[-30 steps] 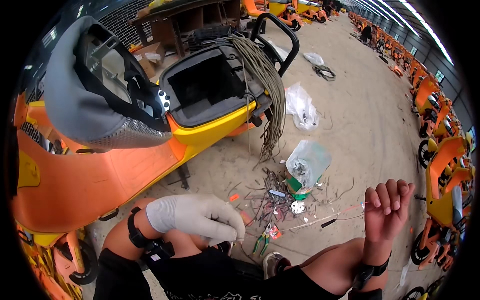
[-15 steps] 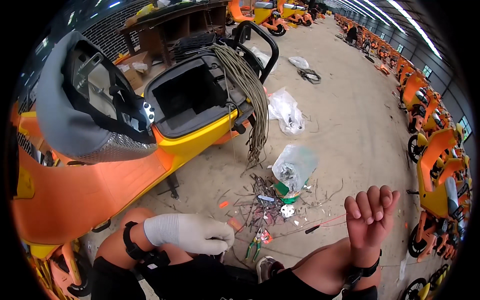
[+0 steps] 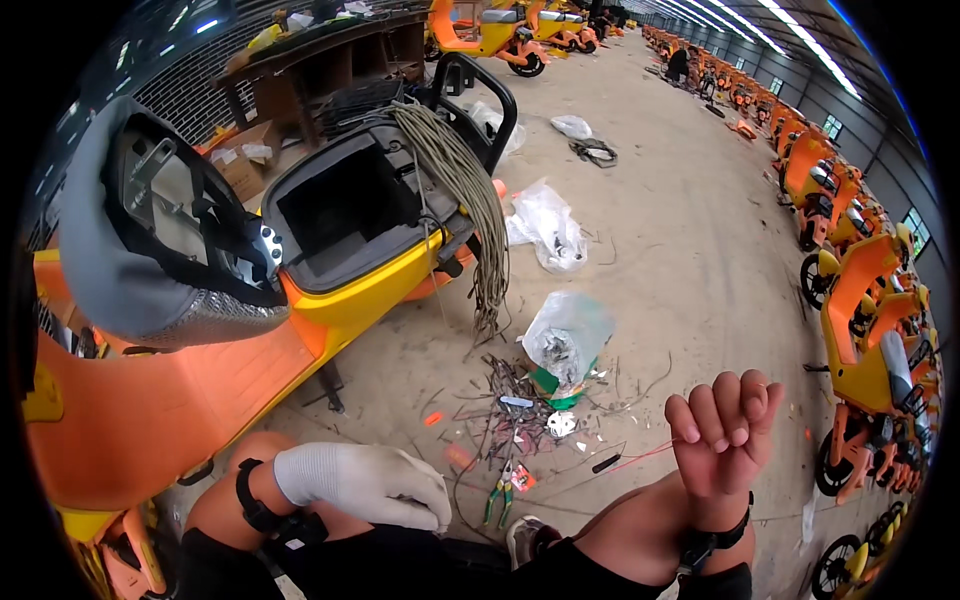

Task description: The person strips insulation from multiple electrical wires using pliers and twists the bare ends together by hand while sitting in a large assembly bay filled with electric scooters.

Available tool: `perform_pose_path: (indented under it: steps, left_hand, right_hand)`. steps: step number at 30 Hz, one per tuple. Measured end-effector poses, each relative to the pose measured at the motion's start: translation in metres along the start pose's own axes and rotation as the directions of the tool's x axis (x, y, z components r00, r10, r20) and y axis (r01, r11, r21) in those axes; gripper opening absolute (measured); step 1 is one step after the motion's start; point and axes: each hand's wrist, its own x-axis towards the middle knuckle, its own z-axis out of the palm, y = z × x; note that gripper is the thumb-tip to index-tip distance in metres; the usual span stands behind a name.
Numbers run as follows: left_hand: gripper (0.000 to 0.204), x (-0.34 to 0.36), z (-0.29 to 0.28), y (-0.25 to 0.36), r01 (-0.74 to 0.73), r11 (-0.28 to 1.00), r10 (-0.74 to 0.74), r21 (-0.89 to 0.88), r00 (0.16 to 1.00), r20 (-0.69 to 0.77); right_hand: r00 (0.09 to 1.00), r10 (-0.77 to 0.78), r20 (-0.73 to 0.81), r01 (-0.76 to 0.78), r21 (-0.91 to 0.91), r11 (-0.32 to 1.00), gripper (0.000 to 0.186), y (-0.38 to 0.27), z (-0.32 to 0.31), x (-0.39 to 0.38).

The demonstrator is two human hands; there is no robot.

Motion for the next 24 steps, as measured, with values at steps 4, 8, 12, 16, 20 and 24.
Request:
perform_pose_path:
  steps: [4, 8, 12, 16, 20, 24]
  left_hand:
    - [0.016, 0.001, -0.002, 0.007, 0.032, 0.998, -0.028, 0.053, 0.998, -0.062]
    - [0.015, 0.001, -0.003, 0.007, 0.105, 0.985, -0.077, 0.139, 0.978, -0.194]
    - [0.017, -0.003, -0.008, 0.014, 0.221, 0.969, -0.167, 0.107, 0.912, -0.375]
    - [0.020, -0.008, -0.015, 0.016, 0.363, 0.932, -0.326, -0.024, 0.805, -0.497]
    - [0.023, -0.011, -0.017, 0.017, 0.419, 0.898, -0.426, -0.136, 0.751, -0.505]
    - [0.024, -0.011, -0.018, 0.020, 0.441, 0.883, -0.458, -0.158, 0.740, -0.493]
  right_hand:
    - [1.000, 0.004, 0.013, -0.004, 0.000, 1.000, 0.036, -0.002, -0.001, 0.000]
    - [1.000, 0.011, -0.002, -0.011, -0.001, 1.000, 0.039, -0.003, -0.001, -0.003]
    - [1.000, 0.005, -0.008, -0.005, 0.003, 1.000, 0.040, -0.007, -0.001, -0.006]
    - [0.999, 0.023, 0.030, -0.021, -0.072, 0.997, 0.041, -0.005, -0.002, -0.011]
    - [0.999, 0.027, 0.020, -0.025, -0.093, 0.995, 0.040, -0.002, 0.001, -0.015]
    - [0.998, 0.037, -0.055, -0.038, -0.007, 0.999, 0.038, -0.001, 0.001, -0.010]
